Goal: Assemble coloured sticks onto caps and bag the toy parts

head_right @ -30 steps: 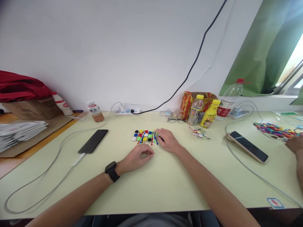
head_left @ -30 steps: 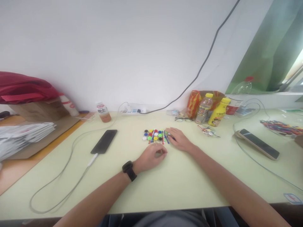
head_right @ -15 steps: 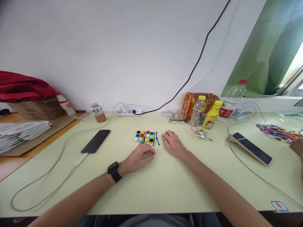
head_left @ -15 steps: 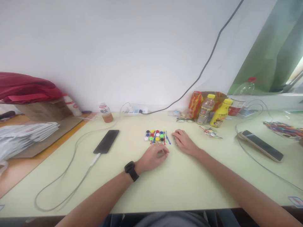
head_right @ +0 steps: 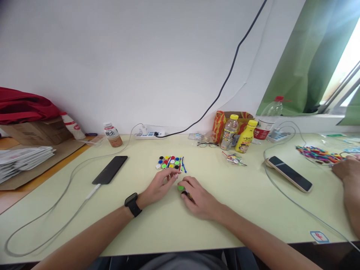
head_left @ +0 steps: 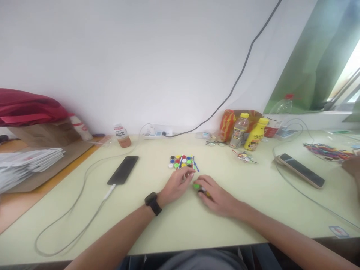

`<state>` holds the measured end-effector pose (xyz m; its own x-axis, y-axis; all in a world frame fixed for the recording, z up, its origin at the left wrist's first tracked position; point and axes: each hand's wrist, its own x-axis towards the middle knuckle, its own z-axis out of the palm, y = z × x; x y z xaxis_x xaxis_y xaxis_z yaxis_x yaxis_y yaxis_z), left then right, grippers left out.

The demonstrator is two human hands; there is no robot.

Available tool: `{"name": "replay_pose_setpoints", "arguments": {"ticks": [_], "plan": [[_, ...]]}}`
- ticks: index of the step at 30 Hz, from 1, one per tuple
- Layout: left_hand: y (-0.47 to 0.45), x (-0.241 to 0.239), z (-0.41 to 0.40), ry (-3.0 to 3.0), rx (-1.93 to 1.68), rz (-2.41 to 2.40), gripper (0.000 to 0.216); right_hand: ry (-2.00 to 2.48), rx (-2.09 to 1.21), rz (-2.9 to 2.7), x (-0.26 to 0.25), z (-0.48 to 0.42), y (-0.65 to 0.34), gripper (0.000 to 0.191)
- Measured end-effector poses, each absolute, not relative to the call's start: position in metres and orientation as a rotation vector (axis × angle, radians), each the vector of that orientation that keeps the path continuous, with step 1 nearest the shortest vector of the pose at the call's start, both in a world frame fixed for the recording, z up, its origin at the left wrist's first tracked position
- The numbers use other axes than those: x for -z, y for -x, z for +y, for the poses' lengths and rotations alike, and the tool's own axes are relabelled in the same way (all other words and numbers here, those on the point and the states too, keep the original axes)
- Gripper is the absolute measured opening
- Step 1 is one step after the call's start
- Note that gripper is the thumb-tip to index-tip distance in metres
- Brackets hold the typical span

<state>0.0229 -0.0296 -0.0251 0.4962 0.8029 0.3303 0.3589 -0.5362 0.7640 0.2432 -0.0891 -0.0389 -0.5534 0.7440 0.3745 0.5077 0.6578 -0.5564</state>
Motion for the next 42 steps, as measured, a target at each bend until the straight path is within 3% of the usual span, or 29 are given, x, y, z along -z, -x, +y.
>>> {"name": "replay_pose_setpoints", "arguments": {"ticks": [5, 14, 17, 20, 28, 37, 42], "plan": [[-0.023, 0.020, -0.031, -2.088, -0.958, 0.902, 0.029, 0.873, -0.740, -2.161, 0.033, -0.075, -0.228, 0.041], [-0.018, 0.022, -0.033, -2.238, -0.892, 0.880, 0.032, 0.965, -1.010, -2.026, 0.027, -0.039, -0.255, 0.013], [-0.019, 0.017, -0.037, -2.312, -0.793, 0.762, 0.039, 0.982, -1.085, -2.131, 0.024, -0.039, -0.271, 0.014], [-0.021, 0.014, -0.039, -2.357, -0.710, 0.653, 0.032, 1.000, -1.136, -2.175, 0.021, -0.040, -0.278, 0.017], [-0.021, 0.017, -0.036, -2.386, -0.737, 0.722, 0.014, 1.054, -1.051, -2.148, 0.024, -0.037, -0.279, 0.019], [-0.019, 0.017, -0.033, -2.431, -0.733, 0.803, 0.017, 1.100, -1.034, -2.124, 0.025, -0.036, -0.278, 0.022], [-0.015, 0.025, -0.025, -2.445, -0.845, 0.935, 0.018, 1.192, -0.800, -2.159, 0.029, -0.032, -0.283, 0.020]]}}
